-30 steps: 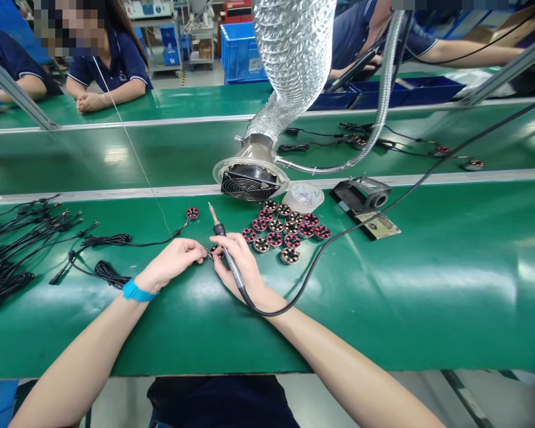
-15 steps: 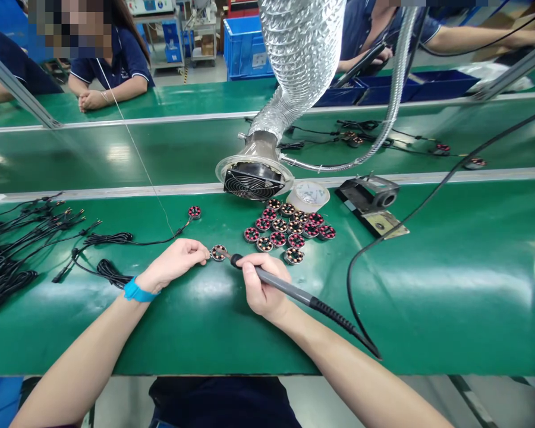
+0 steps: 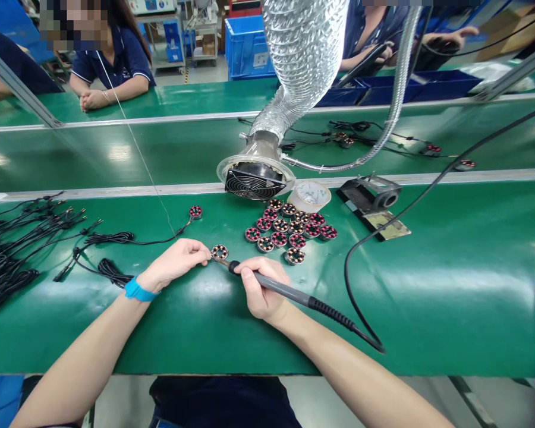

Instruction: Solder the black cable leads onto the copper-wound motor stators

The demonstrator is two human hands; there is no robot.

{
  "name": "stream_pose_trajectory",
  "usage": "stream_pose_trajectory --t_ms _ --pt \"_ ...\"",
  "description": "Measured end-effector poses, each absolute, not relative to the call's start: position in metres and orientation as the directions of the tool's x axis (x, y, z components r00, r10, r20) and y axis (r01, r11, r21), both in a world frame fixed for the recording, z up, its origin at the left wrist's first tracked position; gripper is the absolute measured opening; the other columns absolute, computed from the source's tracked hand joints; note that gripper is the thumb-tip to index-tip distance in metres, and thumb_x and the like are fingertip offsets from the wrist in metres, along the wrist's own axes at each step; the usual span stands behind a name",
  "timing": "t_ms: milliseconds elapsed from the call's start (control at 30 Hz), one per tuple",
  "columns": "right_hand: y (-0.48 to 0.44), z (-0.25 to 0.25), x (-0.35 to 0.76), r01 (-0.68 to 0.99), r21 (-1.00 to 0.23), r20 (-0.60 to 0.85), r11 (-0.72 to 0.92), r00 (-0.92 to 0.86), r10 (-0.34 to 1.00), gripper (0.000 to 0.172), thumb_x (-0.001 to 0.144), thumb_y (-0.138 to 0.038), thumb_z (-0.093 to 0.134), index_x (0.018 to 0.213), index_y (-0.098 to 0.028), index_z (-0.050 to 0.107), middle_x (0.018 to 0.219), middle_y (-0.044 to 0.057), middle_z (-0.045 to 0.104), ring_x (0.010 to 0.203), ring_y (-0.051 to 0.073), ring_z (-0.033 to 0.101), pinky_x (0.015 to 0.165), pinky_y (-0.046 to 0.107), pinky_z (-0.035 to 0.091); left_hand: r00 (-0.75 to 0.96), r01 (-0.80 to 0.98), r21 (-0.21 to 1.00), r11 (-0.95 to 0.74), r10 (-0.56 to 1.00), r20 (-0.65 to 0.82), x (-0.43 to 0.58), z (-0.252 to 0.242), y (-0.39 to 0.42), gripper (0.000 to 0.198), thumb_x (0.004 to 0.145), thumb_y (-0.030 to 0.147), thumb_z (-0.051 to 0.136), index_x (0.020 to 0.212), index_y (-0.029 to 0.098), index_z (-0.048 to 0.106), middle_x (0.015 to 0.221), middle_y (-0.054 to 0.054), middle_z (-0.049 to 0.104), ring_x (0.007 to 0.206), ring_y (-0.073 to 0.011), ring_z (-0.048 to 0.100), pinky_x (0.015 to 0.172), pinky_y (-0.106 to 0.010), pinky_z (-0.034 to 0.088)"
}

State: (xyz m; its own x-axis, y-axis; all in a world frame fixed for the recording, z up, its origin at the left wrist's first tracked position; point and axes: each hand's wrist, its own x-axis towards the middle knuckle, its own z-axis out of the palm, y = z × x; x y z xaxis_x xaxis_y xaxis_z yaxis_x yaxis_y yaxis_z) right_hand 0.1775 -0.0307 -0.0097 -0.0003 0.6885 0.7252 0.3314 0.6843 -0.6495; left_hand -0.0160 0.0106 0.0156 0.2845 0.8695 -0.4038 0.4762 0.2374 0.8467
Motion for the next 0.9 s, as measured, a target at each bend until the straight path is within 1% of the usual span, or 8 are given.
stream_pose_trajectory --t_ms 100,267,367,533,733,900 --pt "-0.0304 -0.0101 0.1769 0.340 -0.650 0.720 0.680 -0.011 0.694 0.019 0.087 -0.015 0.049 0.075 -0.022 0.061 0.065 -0.002 0.069 0.053 0.015 0.065 0.056 0.028 0.052 0.286 0.472 0.847 0.243 0.867 -0.408 -0.0164 0.0148 0.0106 0.024 0.078 0.036 0.058 0.070 0.015 0.065 0.068 0.000 0.060 0.060 -0.0118 0.041 0.055 -0.025 0.027" --pt "-0.0296 -0.0109 0.1758 0.326 -0.655 0.717 0.681 -0.015 0.697 0.018 0.087 -0.015 0.049 0.075 -0.022 0.061 0.065 -0.002 0.069 0.051 0.014 0.063 0.055 0.027 0.052 0.290 0.468 0.850 0.242 0.867 -0.406 -0.0154 0.0158 0.0107 0.022 0.078 0.035 0.058 0.070 0.016 0.065 0.070 0.000 0.061 0.061 -0.0122 0.043 0.057 -0.025 0.028" --pt "-0.0298 -0.0112 0.1762 0.317 -0.652 0.723 0.688 -0.013 0.691 0.018 0.087 -0.014 0.050 0.076 -0.022 0.061 0.065 -0.002 0.069 0.051 0.013 0.063 0.055 0.027 0.051 0.277 0.481 0.840 0.250 0.866 -0.417 -0.0140 0.0180 0.0105 0.022 0.077 0.035 0.058 0.067 0.017 0.064 0.067 0.001 0.060 0.059 -0.0121 0.042 0.056 -0.026 0.028" --pt "-0.0315 -0.0125 0.1782 0.351 -0.675 0.700 0.649 0.028 0.713 0.019 0.088 -0.017 0.050 0.075 -0.023 0.062 0.066 -0.001 0.069 0.053 0.015 0.064 0.057 0.029 0.053 0.276 0.490 0.841 0.232 0.873 -0.401 -0.0129 0.0202 0.0102 0.023 0.076 0.036 0.058 0.064 0.017 0.062 0.066 0.000 0.061 0.059 -0.0124 0.043 0.055 -0.026 0.028" --pt "-0.0308 -0.0137 0.1783 0.355 -0.683 0.696 0.638 0.054 0.716 0.018 0.089 -0.017 0.050 0.078 -0.023 0.063 0.068 -0.001 0.070 0.054 0.015 0.064 0.057 0.029 0.052 0.277 0.488 0.837 0.248 0.865 -0.418 -0.0137 0.0189 0.0106 0.022 0.077 0.035 0.058 0.069 0.016 0.065 0.070 -0.001 0.061 0.060 -0.0120 0.042 0.054 -0.025 0.027" --pt "-0.0306 -0.0126 0.1781 0.346 -0.675 0.704 0.651 0.039 0.709 0.018 0.088 -0.017 0.050 0.076 -0.023 0.062 0.066 -0.002 0.068 0.052 0.015 0.063 0.056 0.028 0.052 0.284 0.483 0.842 0.240 0.867 -0.409 -0.0141 0.0187 0.0107 0.024 0.077 0.037 0.058 0.070 0.016 0.066 0.068 -0.001 0.060 0.060 -0.0123 0.042 0.054 -0.025 0.027"
